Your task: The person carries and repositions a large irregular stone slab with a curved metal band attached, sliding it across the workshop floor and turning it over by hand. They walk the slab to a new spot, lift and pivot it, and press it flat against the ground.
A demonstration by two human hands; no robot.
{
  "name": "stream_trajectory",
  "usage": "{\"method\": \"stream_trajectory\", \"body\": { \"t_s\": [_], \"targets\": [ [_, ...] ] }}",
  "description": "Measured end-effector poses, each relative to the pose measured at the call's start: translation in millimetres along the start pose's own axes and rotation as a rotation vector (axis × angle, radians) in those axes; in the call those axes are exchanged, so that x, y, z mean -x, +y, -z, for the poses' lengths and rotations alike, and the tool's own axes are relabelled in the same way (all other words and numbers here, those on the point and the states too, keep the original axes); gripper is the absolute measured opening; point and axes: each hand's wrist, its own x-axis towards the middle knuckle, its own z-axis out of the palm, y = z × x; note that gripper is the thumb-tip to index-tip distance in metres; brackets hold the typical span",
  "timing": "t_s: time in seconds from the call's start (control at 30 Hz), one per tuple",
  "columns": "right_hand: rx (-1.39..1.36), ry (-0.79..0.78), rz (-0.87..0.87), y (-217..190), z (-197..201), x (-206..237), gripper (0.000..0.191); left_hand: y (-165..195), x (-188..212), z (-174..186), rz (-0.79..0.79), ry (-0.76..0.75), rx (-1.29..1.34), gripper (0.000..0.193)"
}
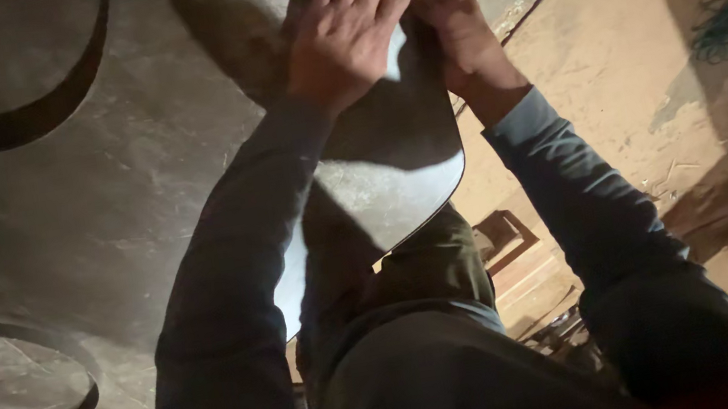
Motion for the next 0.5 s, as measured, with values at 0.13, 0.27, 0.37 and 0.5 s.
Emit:
{"method": "stream_trajectory", "body": {
  "t_s": [0.13, 0.27, 0.37, 0.5],
  "targets": [
    [0.154, -0.077, 0.128, -3, 1, 1, 0.022, 4, -15, 9, 0.017, 0.041, 0.089, 0.029],
    [0.754, -0.116, 0.12, -12, -1, -13, 0.039, 6, -24, 11, 0.102, 0.016, 0.073, 0.021],
    [0.524, -0.344, 0.213, -10, 5, -38, 0.038, 7, -20, 4, 0.104, 0.015, 0.041, 0.021],
    [0.654, -0.295, 0.163, 13, 36, -65, 0.042, 1, -9, -27, 0.027, -0.02, 0.018, 0.021]
  ]
}}
